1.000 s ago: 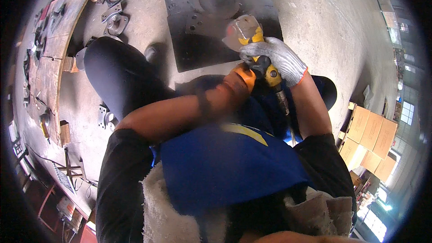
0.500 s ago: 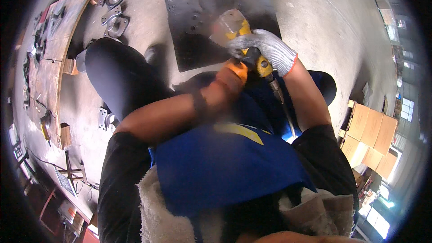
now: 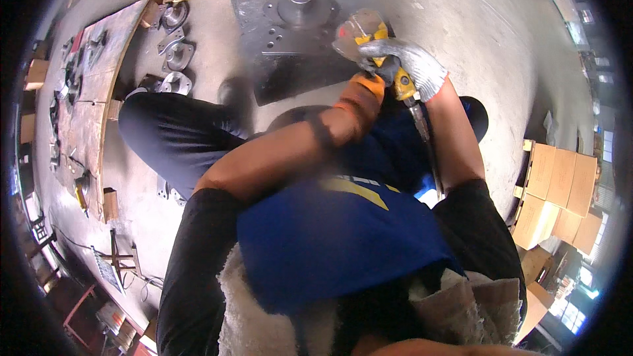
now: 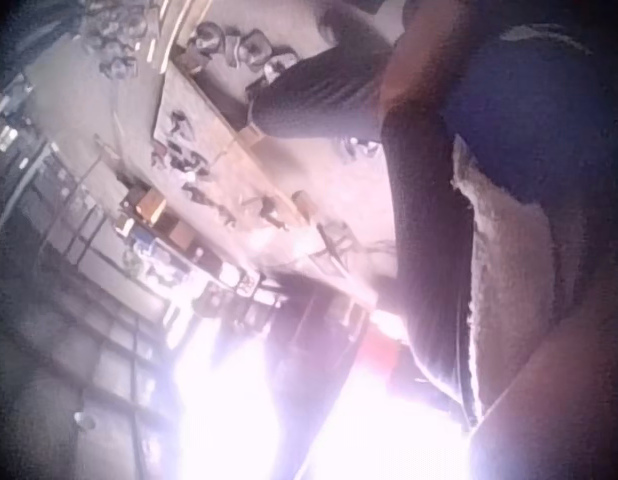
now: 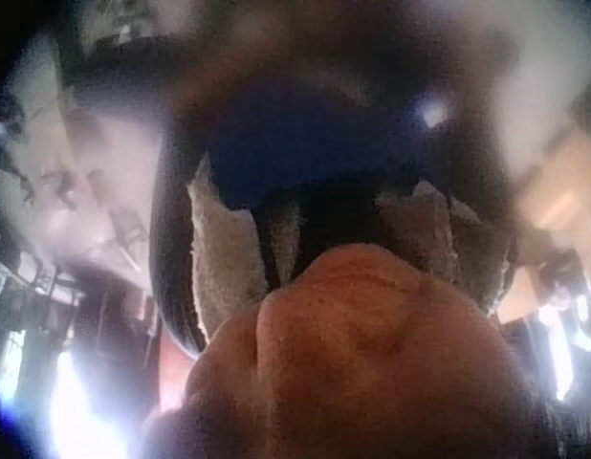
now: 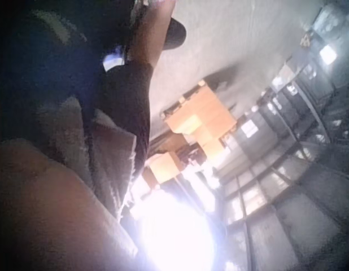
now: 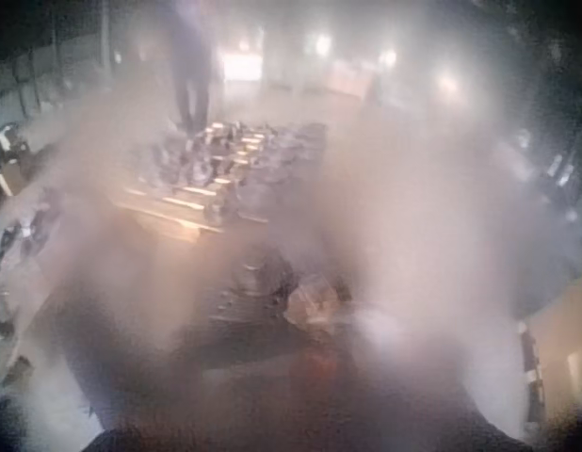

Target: The person uses a handheld angle grinder to smooth the surface of metal parts on the floor. They repeatedly pick up parts, grind them, and place them back down.

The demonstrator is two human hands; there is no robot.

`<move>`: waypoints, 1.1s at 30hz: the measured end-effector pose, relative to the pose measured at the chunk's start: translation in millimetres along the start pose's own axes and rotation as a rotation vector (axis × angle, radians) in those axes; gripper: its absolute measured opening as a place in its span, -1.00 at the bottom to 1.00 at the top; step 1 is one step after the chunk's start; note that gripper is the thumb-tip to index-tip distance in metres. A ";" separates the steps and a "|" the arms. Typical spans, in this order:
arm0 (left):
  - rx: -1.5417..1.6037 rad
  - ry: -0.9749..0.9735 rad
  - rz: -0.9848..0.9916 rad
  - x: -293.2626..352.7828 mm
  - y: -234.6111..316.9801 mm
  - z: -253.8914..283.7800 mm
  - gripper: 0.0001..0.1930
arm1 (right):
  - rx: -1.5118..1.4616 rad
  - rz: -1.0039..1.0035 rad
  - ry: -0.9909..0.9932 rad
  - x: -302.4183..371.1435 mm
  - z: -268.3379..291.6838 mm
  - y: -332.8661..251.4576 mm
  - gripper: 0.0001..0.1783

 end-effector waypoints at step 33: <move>0.035 0.144 0.071 -15.5 -13.9 -22.3 -0.72 | -0.474 -0.424 0.016 -20.5 -18.8 35.9 -0.68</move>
Point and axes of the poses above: each hand's wrist, its own x-axis away from the middle knuckle, its own z-axis out of the back of the hand, y = z × x, the point moved 9 cm from there along -x, towards the middle knuckle, and after that the axes turned 1 degree about -z, right-handed, at the moved point
